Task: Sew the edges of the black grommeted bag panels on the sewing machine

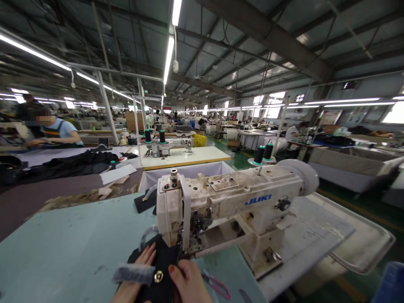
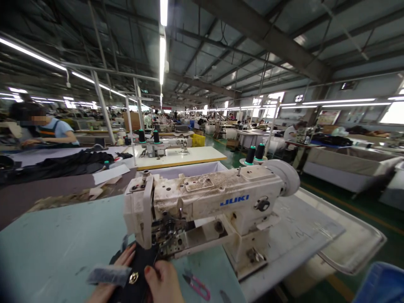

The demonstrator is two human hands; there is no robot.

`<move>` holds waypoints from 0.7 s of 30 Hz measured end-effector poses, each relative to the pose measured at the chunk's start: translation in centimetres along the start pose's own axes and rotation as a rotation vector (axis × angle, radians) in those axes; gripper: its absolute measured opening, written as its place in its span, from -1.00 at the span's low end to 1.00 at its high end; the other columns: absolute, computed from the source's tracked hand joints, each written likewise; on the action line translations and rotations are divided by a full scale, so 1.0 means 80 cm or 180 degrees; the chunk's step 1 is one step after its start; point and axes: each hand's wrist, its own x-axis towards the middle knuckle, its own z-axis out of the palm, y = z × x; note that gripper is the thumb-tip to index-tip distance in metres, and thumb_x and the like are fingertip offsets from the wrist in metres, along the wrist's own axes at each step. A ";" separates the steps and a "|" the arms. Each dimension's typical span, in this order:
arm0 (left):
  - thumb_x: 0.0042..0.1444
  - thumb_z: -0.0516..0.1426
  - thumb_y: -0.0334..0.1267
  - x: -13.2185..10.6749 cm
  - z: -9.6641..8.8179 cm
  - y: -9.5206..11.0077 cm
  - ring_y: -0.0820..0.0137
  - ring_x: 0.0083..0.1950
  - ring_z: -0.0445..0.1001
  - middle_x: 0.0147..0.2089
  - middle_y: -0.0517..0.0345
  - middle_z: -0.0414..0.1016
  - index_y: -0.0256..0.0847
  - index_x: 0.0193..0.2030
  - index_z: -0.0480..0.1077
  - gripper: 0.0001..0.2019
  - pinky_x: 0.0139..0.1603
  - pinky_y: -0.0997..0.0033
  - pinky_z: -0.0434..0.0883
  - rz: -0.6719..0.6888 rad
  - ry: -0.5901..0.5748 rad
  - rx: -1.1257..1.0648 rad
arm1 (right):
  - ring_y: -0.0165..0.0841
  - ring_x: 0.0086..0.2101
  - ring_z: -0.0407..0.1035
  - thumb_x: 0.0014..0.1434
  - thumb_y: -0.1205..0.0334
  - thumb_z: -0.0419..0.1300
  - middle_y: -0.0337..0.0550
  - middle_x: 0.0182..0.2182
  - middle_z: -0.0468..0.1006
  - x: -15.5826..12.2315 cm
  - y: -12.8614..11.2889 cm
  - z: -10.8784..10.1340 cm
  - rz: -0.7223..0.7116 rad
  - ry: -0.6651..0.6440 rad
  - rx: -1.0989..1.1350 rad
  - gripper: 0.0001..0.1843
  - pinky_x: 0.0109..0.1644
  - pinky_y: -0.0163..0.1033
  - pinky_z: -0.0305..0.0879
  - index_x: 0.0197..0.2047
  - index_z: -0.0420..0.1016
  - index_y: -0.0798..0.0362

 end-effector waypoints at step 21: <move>0.08 0.19 0.04 0.089 -0.068 -0.017 0.19 0.12 0.45 0.28 0.15 0.38 0.13 0.30 0.23 -0.38 0.14 0.30 0.41 0.0943 -0.0604 0.0829 | -0.33 -0.32 0.32 0.21 -0.01 0.08 0.11 -0.25 0.53 0.042 -0.300 -0.548 0.0478 0.2521 -0.3730 -0.55 -0.21 -0.29 0.11 -0.28 0.57 0.23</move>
